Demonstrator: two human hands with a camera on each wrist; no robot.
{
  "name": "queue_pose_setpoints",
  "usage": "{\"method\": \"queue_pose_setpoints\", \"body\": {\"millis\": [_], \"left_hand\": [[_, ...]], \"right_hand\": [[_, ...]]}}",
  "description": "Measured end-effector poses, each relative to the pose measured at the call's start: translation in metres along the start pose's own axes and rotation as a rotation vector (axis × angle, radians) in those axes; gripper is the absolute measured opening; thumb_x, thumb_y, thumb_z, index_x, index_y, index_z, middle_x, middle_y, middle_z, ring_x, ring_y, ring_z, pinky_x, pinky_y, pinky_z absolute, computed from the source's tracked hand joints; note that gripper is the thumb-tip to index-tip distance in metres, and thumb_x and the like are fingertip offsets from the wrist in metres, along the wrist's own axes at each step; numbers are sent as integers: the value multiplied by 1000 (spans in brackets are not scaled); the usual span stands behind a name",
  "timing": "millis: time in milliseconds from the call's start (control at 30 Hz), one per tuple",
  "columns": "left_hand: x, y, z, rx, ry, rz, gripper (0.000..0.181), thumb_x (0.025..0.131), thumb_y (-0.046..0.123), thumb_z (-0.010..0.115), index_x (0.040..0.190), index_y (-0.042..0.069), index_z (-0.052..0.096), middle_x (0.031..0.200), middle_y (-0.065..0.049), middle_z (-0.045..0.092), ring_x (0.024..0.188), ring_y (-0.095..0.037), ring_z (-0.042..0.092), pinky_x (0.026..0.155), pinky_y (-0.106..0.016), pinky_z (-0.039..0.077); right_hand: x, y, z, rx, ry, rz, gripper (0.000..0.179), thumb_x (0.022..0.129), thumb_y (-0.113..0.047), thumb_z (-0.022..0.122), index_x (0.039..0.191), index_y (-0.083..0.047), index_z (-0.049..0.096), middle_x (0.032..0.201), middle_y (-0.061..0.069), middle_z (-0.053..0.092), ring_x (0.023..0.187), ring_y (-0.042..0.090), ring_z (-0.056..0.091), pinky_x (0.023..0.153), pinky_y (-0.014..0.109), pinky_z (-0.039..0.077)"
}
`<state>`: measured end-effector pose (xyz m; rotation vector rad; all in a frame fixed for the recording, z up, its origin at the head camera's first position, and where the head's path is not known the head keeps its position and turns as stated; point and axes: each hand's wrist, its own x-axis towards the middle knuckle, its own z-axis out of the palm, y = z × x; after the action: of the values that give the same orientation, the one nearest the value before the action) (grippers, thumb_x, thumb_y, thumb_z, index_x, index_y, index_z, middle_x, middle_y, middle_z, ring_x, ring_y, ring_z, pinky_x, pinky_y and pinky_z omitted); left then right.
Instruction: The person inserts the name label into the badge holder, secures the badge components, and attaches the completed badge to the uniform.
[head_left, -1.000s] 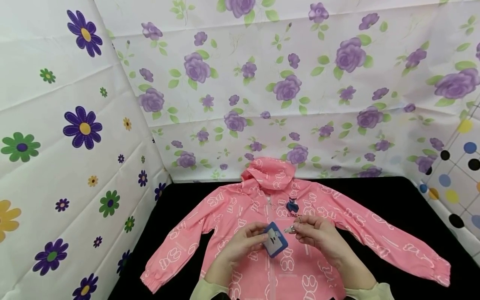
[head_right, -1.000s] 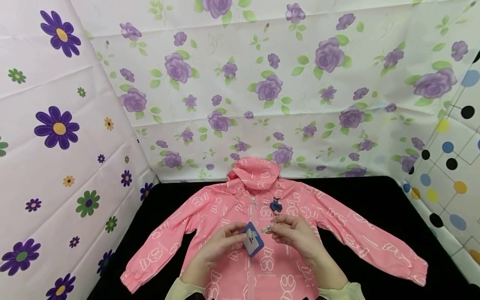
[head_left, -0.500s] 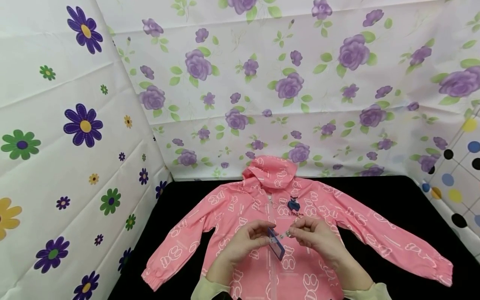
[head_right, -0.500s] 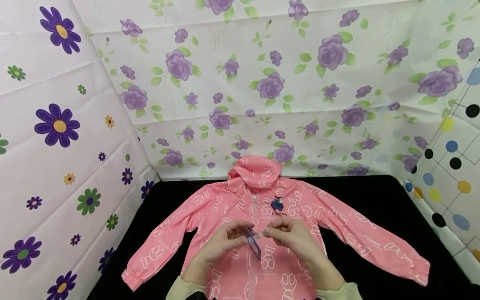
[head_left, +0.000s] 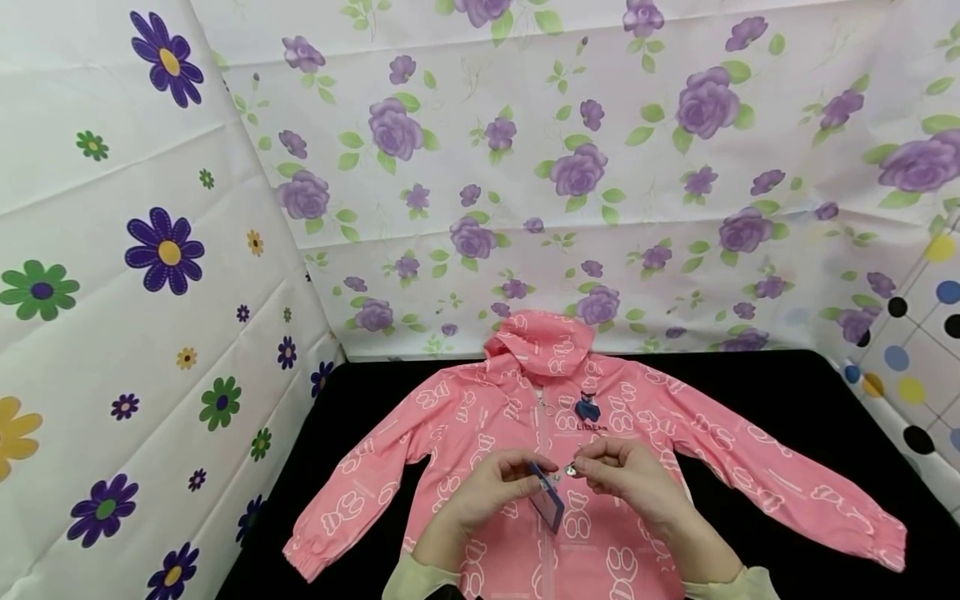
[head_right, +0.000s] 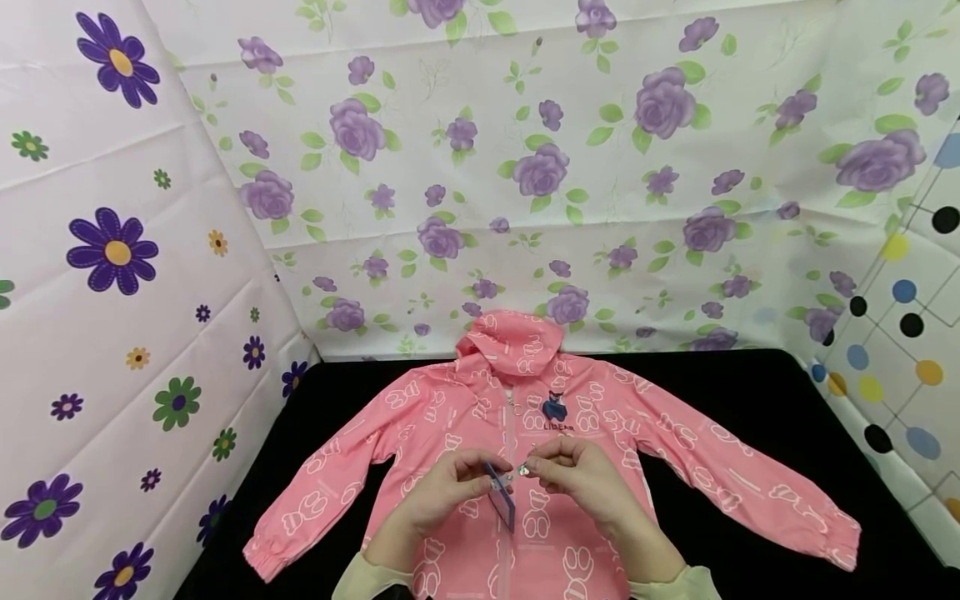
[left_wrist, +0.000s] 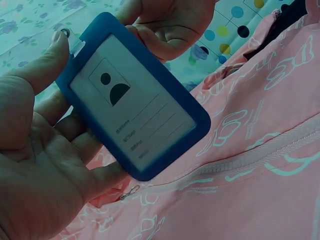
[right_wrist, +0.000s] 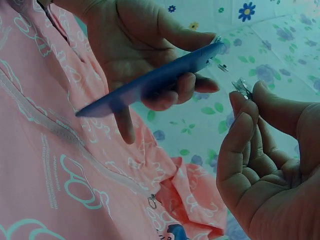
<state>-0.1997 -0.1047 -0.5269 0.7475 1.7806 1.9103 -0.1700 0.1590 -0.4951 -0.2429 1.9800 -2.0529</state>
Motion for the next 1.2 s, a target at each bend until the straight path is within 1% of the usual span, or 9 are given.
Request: {"method": "queue_pose_setpoints", "body": {"millis": [133,200,300,400,467,700,867,1000,1200], "left_hand": [[0,0,1,18,25,-56,33,105,10,69,128,-14,67,107,4,75,90,-7,66,75,-21,54],[0,0,2,19,26,-60,33,105,11,69,125,-15,67,100,6,74,86,-7,65,72,-20,52],[0,-2,2,17,22,-46,33,105,11,69,120,-18,67,95,7,74,81,-6,64,70,-19,52],[1,-2,3,30,27,-37,32,104,10,70,116,-19,67,94,8,75,79,-5,63,68,-19,51],[0,-2,3,37,36,-48,31,104,11,71,115,-18,68,94,8,75,78,-5,63,67,-19,51],[0,1,5,55,73,-104,29,102,15,74,114,-12,73,93,5,76,75,-7,64,64,-21,51],[0,1,6,65,71,-98,28,103,16,74,112,-10,74,91,4,75,73,-7,63,61,-20,51],[0,1,6,92,77,-101,26,103,16,73,111,-8,75,89,4,74,72,-7,62,61,-20,50],[-1,3,8,116,83,-113,24,102,16,73,111,-6,75,88,4,72,72,-8,60,62,-21,49]], "right_hand": [[0,0,0,-11,-3,-11,32,105,-16,71,120,12,68,102,4,77,89,12,69,79,26,60],[0,-1,0,-11,0,-13,31,105,-16,72,119,11,69,101,4,78,88,10,69,79,26,60],[0,-2,0,-11,8,-10,32,104,-17,73,118,12,69,100,4,77,86,10,69,78,26,60],[-1,-3,1,-11,18,-7,36,103,-17,73,120,15,68,99,4,77,85,10,68,77,25,60],[-1,-3,1,-16,21,-6,37,103,-17,73,121,16,67,99,4,76,85,10,69,78,26,60],[-1,-3,1,-29,21,-15,33,103,-18,74,121,10,72,105,9,77,88,13,71,79,27,62],[-1,-3,2,-41,19,-26,36,104,-18,73,122,13,70,106,13,78,89,17,72,79,28,62],[-1,-4,2,-56,9,-39,34,104,-18,73,122,12,71,106,15,78,89,17,72,78,28,62],[-1,-3,3,-67,8,-29,33,103,-19,74,121,9,73,104,10,79,89,15,72,79,28,62]]}}
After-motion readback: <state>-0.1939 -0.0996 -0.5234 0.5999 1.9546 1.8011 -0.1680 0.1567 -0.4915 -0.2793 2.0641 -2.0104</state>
